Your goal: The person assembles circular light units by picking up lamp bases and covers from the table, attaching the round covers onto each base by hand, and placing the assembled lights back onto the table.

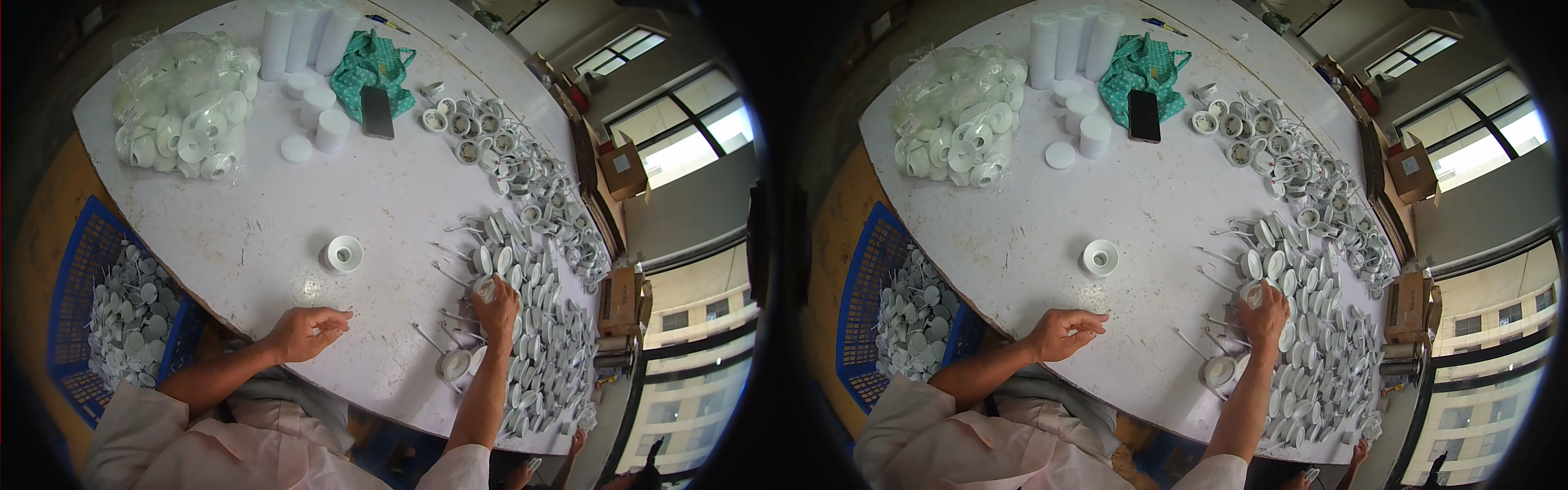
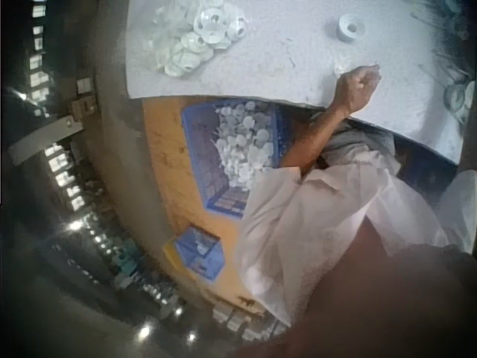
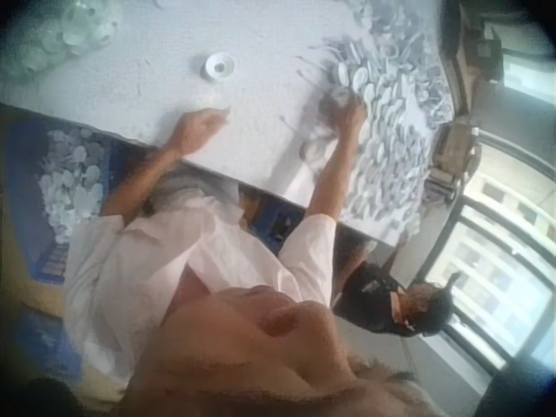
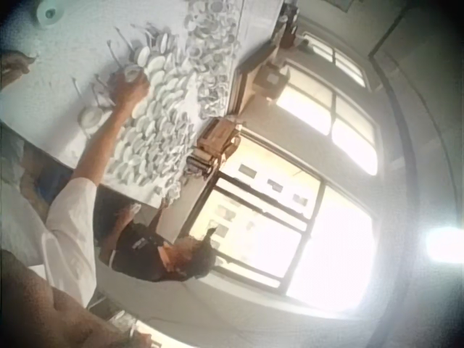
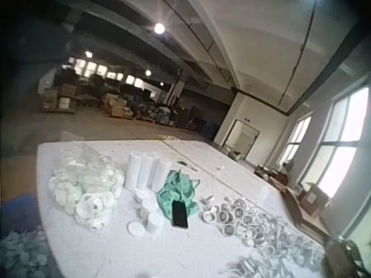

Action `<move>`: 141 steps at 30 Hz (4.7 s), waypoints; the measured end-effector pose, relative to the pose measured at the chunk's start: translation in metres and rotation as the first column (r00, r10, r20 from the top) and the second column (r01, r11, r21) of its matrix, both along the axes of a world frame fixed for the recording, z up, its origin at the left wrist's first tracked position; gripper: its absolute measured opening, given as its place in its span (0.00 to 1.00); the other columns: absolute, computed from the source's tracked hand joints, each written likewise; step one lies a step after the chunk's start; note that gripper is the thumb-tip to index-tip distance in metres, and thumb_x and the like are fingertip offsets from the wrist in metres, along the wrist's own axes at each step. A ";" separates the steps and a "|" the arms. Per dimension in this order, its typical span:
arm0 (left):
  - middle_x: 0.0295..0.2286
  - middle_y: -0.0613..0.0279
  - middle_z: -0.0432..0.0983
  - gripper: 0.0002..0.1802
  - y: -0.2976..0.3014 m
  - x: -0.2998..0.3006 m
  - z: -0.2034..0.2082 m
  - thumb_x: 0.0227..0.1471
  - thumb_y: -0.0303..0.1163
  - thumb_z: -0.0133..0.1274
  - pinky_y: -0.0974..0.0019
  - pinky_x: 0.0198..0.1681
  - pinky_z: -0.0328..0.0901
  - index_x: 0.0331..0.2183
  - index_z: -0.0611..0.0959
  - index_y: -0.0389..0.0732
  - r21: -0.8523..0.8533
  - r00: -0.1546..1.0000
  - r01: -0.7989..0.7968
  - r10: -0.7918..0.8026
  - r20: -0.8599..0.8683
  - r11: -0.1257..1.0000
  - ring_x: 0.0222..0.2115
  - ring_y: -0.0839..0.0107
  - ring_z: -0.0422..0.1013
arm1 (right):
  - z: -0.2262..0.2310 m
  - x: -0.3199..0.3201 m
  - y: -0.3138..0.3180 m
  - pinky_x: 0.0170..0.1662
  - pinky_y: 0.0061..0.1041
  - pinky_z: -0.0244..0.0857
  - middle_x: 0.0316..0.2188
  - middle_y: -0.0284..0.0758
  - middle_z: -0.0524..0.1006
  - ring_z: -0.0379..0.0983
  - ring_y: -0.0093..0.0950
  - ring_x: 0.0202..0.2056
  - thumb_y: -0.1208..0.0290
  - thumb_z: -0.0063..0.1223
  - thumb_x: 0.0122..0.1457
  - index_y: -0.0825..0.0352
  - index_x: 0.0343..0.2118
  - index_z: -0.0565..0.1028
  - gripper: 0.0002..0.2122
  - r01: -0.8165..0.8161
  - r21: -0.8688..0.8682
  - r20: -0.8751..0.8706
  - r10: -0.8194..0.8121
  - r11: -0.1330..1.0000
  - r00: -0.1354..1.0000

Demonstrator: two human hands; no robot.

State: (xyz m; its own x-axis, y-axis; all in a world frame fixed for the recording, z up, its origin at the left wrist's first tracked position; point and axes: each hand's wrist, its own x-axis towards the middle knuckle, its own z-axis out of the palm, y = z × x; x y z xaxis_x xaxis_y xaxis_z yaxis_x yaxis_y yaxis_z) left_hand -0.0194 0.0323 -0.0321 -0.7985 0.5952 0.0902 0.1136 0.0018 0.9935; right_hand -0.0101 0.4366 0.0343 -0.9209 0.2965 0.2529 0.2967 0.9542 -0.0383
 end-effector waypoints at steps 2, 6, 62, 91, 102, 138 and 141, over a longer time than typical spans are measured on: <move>0.39 0.56 0.80 0.14 -0.001 -0.001 0.005 0.55 0.24 0.52 0.69 0.43 0.72 0.45 0.78 0.38 -0.022 1.000 0.011 -0.010 0.022 1.000 0.39 0.72 0.77 | -0.002 0.001 0.001 0.56 0.41 0.59 0.48 0.43 0.73 0.66 0.44 0.52 0.63 0.64 0.42 0.63 0.51 0.72 0.29 -0.003 -0.004 -0.017 0.003 1.000 1.000; 0.41 0.56 0.79 0.11 -0.001 -0.001 0.008 0.55 0.24 0.52 0.70 0.42 0.72 0.42 0.80 0.37 -0.055 1.000 0.010 -0.009 0.014 0.998 0.38 0.73 0.77 | -0.008 0.002 0.003 0.55 0.41 0.59 0.48 0.41 0.73 0.65 0.42 0.52 0.63 0.64 0.40 0.62 0.51 0.73 0.30 0.001 -0.023 -0.021 -0.001 1.000 1.000; 0.36 0.61 0.81 0.14 -0.003 0.002 -0.004 0.53 0.28 0.55 0.72 0.42 0.73 0.43 0.82 0.43 -0.083 0.998 0.008 -0.012 -0.055 0.997 0.36 0.74 0.78 | -0.052 -0.287 -0.003 0.17 0.22 0.67 0.21 0.41 0.75 0.72 0.26 0.16 0.73 0.47 0.50 0.74 0.29 0.73 0.09 -0.070 -0.819 -0.395 -0.471 0.569 0.789; 0.33 0.49 0.79 0.28 0.019 0.049 0.079 0.43 0.47 0.65 0.58 0.41 0.69 0.38 0.81 0.34 -0.049 0.854 0.205 -0.203 -0.479 0.977 0.36 0.53 0.76 | 0.019 0.128 -0.197 0.38 0.17 0.64 0.33 0.36 0.78 0.72 0.21 0.34 0.80 0.54 0.57 0.76 0.41 0.77 0.09 -0.490 -0.858 -0.502 -0.046 0.156 0.864; 0.31 0.56 0.81 0.18 0.009 0.051 0.065 0.48 0.38 0.62 0.66 0.37 0.69 0.38 0.82 0.35 0.058 0.913 0.404 -0.406 0.031 0.913 0.33 0.72 0.75 | 0.015 0.133 -0.203 0.36 0.20 0.66 0.38 0.36 0.77 0.72 0.22 0.34 0.75 0.55 0.58 0.71 0.53 0.70 0.20 -0.476 -0.876 -0.482 -0.111 0.073 0.869; 0.29 0.53 0.78 0.15 0.023 0.045 0.055 0.60 0.33 0.47 0.78 0.16 0.55 0.45 0.73 0.34 0.261 0.676 0.228 -0.345 0.652 0.938 0.15 0.86 0.59 | -0.010 0.116 -0.226 0.31 0.18 0.64 0.33 0.36 0.77 0.69 0.19 0.27 0.77 0.45 0.61 0.75 0.50 0.72 0.15 -0.268 -0.861 -0.380 -0.195 0.432 0.904; 0.28 0.53 0.77 0.16 0.019 0.041 0.067 0.61 0.34 0.47 0.79 0.15 0.55 0.46 0.72 0.34 0.256 0.719 0.174 -0.300 0.626 0.951 0.16 0.85 0.61 | 0.009 0.108 -0.239 0.31 0.15 0.63 0.35 0.35 0.77 0.68 0.17 0.27 0.76 0.44 0.61 0.77 0.49 0.72 0.15 -0.280 -0.869 -0.392 -0.223 0.407 0.893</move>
